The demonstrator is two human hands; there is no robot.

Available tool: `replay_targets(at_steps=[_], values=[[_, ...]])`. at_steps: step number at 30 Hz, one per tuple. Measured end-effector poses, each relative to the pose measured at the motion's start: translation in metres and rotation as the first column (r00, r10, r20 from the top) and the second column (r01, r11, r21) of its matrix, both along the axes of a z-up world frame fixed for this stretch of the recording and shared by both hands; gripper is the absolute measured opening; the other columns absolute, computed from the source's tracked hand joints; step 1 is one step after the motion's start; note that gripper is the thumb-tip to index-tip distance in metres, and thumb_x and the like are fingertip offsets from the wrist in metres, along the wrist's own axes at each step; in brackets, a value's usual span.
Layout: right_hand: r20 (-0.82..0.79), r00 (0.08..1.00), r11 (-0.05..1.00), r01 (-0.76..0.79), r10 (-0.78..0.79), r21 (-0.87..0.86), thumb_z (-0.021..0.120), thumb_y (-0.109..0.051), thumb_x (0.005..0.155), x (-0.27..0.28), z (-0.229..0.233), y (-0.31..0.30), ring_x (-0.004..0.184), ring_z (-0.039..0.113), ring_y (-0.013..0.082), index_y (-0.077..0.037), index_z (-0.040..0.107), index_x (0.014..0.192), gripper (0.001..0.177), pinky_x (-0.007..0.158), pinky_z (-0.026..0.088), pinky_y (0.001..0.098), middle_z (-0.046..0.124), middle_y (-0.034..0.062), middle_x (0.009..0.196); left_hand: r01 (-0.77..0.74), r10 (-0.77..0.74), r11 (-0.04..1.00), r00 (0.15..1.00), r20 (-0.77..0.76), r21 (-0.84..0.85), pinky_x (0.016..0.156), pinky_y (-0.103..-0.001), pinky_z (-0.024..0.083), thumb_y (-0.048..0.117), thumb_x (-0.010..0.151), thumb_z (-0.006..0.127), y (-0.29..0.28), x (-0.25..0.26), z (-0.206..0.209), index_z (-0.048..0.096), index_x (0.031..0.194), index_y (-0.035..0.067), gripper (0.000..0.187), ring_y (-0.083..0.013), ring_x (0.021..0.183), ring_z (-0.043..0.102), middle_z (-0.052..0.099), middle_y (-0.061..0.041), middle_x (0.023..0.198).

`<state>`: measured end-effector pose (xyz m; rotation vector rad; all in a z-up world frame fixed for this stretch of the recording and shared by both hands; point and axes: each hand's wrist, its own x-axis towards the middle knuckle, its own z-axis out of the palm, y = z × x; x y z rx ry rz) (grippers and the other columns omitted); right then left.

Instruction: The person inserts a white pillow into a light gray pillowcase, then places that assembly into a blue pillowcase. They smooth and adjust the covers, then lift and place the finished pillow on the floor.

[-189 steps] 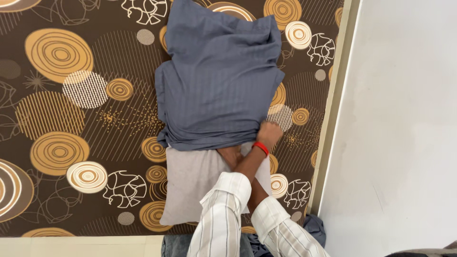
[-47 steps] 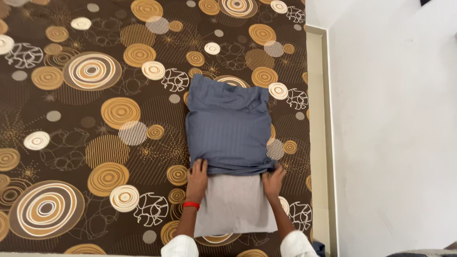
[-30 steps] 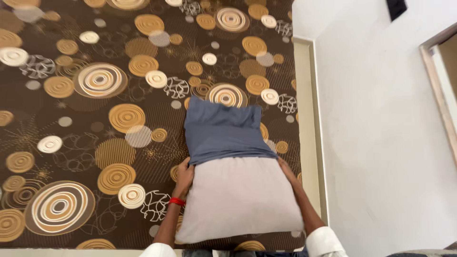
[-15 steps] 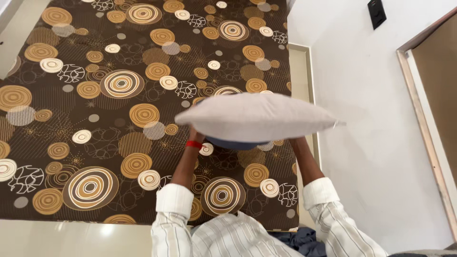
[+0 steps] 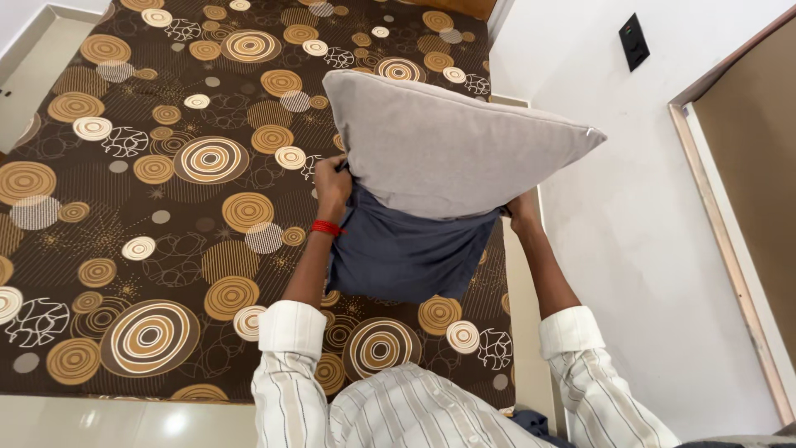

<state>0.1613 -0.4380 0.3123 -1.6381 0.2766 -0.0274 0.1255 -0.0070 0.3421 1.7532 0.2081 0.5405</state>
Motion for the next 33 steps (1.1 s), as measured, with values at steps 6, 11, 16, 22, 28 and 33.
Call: replay_targets(at_steps=[6, 11, 16, 22, 28, 33], values=[[0.036, 0.999, 1.000, -0.018, 0.018, -0.004, 0.054, -0.035, 0.100, 0.011, 0.013, -0.013, 0.072, 0.066, 0.0221, -0.001, 0.056, 0.127, 0.044, 0.055, 0.053, 0.0377, 0.067, 0.0106, 0.094, -0.187, 0.060, 0.769, 0.973, 0.222, 0.612, 0.069, -0.062, 0.051, -0.003, 0.074, 0.065, -0.003, -0.006, 0.022, 0.072, 0.095, -0.013, 0.024, -0.0552, 0.074, 0.065, 0.068, -0.036, 0.081], [0.123, 0.992, 0.996, 0.026, -0.036, 0.080, 0.058, -0.037, 0.099, 0.017, 0.021, -0.024, 0.093, 0.070, 0.0267, -0.001, 0.052, 0.133, 0.050, 0.068, 0.059, 0.0403, 0.067, 0.0136, 0.111, -0.063, 0.048, 0.898, 0.998, 0.046, 0.435, 0.070, -0.056, 0.055, -0.003, 0.080, 0.064, 0.006, 0.010, 0.018, 0.070, 0.088, -0.009, 0.012, -0.0536, 0.084, 0.067, 0.069, -0.032, 0.087], [0.591, 0.755, 0.876, 0.046, 0.284, -0.480, 0.073, -0.027, 0.091, 0.008, 0.023, -0.036, 0.113, 0.065, 0.0319, 0.006, 0.050, 0.135, 0.060, 0.086, 0.060, 0.0434, 0.063, 0.0233, 0.128, -0.103, 0.085, 0.941, 0.994, 0.070, 0.324, 0.065, -0.051, 0.053, -0.004, 0.081, 0.065, 0.002, 0.024, 0.002, 0.071, 0.087, -0.007, 0.009, -0.0490, 0.078, 0.069, 0.071, -0.029, 0.084], [0.153, 0.976, 0.933, 0.094, -0.155, 0.348, 0.049, -0.037, 0.102, 0.005, 0.038, -0.044, 0.104, 0.070, 0.0160, -0.009, 0.049, 0.137, 0.045, 0.078, 0.060, 0.0297, 0.065, 0.0076, 0.125, 0.043, -0.059, 0.882, 0.998, -0.018, -0.469, 0.060, -0.041, 0.041, -0.007, 0.095, 0.055, -0.025, 0.028, -0.008, 0.069, 0.101, -0.008, 0.015, -0.0259, 0.063, 0.055, 0.067, -0.009, 0.079], [0.161, 0.987, 0.960, -0.047, 0.003, 0.274, 0.055, -0.020, 0.110, 0.008, 0.056, -0.057, 0.075, 0.053, 0.0193, 0.003, 0.054, 0.138, 0.036, 0.053, 0.044, 0.0343, 0.061, 0.0128, 0.108, -0.050, 0.011, 0.934, 0.994, -0.113, -0.353, 0.070, -0.036, 0.053, 0.000, 0.095, 0.060, -0.043, 0.020, 0.025, 0.072, 0.100, -0.005, 0.014, -0.0240, 0.079, 0.069, 0.076, -0.016, 0.093], [0.249, 0.968, 0.999, -0.020, 0.027, -0.029, 0.057, -0.012, 0.098, -0.017, 0.067, -0.040, 0.084, 0.069, 0.0195, 0.001, 0.057, 0.128, 0.033, 0.064, 0.058, 0.0344, 0.068, 0.0122, 0.109, -0.068, 0.071, 0.997, 0.994, 0.081, -0.037, 0.068, -0.043, 0.054, -0.003, 0.088, 0.058, -0.044, 0.015, 0.046, 0.073, 0.100, -0.001, 0.020, -0.0365, 0.080, 0.074, 0.073, -0.025, 0.091]])
